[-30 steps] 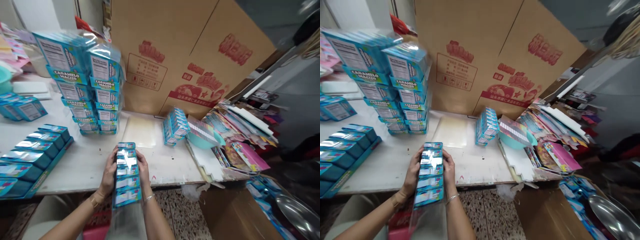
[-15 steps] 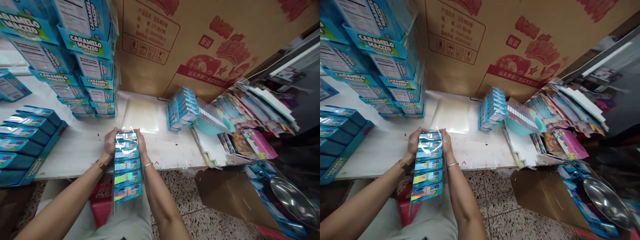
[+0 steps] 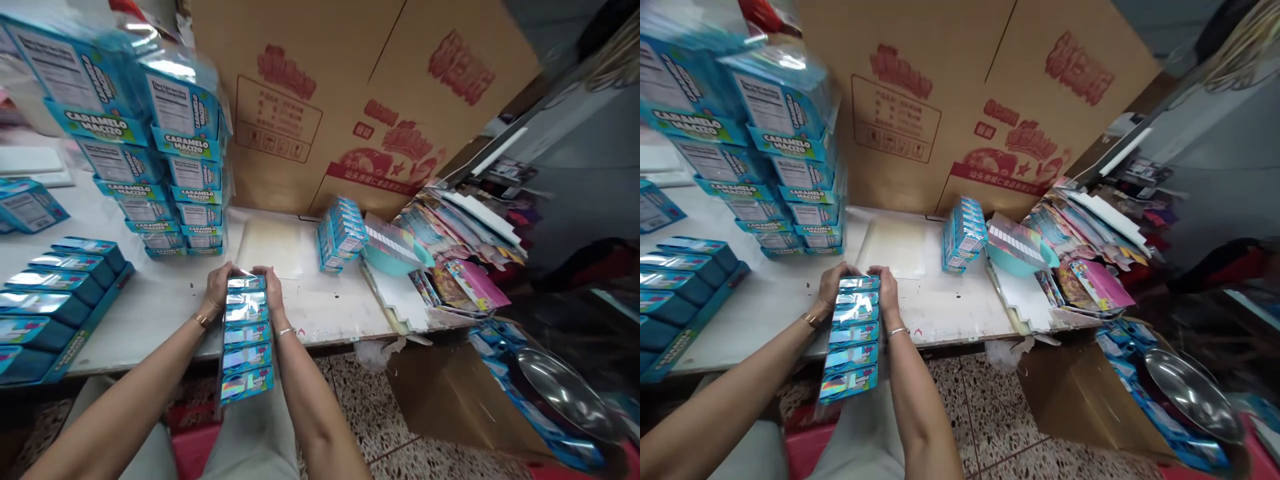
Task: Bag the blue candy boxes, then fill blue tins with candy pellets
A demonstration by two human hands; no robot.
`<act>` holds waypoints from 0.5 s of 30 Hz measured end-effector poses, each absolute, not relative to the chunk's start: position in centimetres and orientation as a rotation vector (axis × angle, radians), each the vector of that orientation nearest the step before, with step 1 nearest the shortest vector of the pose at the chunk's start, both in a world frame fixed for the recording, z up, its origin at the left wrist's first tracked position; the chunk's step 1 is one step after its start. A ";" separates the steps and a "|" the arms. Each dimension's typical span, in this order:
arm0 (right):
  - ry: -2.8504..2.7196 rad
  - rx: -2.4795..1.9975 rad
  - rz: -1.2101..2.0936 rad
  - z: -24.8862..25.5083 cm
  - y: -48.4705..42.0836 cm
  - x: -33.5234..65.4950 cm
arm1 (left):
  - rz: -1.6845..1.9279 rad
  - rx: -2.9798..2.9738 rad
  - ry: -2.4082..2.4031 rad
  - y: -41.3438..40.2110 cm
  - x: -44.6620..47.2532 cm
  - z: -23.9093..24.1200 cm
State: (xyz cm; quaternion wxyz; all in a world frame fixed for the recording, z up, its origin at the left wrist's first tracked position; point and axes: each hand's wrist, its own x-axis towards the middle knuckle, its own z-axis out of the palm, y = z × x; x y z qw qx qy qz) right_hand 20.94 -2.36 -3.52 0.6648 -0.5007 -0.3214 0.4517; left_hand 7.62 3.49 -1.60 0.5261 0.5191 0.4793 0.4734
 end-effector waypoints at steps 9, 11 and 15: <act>-0.400 -0.923 1.240 -4.9 -13.9 20.3 | 1.112 0.876 1.182 -9.5 1.5 -3.4; -0.505 -0.925 1.256 -4.9 -15.4 18.4 | 0.905 0.792 1.152 -11.8 2.1 -5.3; -0.660 -0.998 1.139 -2.1 -15.4 18.2 | 0.840 0.751 1.216 -9.9 5.3 -5.9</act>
